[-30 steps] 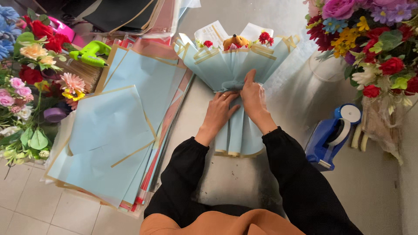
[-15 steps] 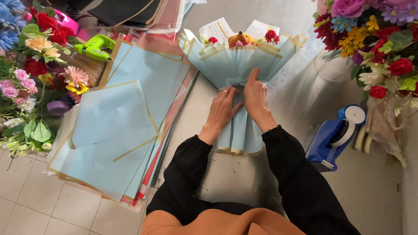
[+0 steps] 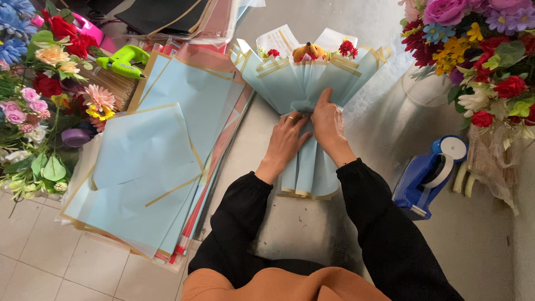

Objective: The person folds and pleats sheets of light-blue wrapping paper, securing them with tape to the base of a floral bouquet.

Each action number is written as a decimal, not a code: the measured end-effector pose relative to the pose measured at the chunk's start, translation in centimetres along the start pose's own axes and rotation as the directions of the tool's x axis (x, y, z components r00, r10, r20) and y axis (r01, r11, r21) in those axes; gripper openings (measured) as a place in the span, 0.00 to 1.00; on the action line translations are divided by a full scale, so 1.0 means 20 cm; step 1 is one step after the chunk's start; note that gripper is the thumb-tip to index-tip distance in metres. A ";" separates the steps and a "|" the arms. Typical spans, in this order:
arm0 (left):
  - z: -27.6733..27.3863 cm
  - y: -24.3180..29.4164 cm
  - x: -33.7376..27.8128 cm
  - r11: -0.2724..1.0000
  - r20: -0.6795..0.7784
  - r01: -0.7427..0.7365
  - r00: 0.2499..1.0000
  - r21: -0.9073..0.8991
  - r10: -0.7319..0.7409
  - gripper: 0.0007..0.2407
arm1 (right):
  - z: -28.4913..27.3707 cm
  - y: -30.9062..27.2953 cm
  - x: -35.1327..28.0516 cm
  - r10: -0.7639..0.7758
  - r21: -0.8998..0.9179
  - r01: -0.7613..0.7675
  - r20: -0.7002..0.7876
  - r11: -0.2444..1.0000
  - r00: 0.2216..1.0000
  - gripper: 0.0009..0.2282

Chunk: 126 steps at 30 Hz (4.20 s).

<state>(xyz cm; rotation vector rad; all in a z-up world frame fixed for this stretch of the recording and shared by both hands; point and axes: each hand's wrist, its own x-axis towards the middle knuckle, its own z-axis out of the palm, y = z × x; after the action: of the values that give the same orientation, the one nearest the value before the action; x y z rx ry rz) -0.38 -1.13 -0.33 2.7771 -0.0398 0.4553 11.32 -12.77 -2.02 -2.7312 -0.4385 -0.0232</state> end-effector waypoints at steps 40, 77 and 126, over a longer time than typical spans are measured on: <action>-0.32 0.07 -0.13 0.972 -0.181 0.130 0.969 -0.196 -0.166 0.09 | -0.55 0.32 -0.52 -0.006 0.545 0.033 -0.053 0.838 0.999 0.11; -0.26 0.55 -0.81 0.975 -0.509 0.141 0.860 0.173 -0.034 0.08 | -0.54 -0.04 -1.29 -0.211 0.327 0.414 -0.509 0.849 0.835 0.07; -0.16 0.10 -0.14 0.987 -0.195 0.031 0.979 -0.155 -0.062 0.10 | -0.65 0.06 -0.72 -0.415 -0.181 0.395 -0.088 0.901 0.906 0.14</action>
<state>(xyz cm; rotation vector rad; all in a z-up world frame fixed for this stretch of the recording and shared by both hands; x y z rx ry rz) -4.19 -2.06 2.23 2.5657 0.0362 0.6864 -1.53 -23.00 8.57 -2.7169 -1.0008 -0.3512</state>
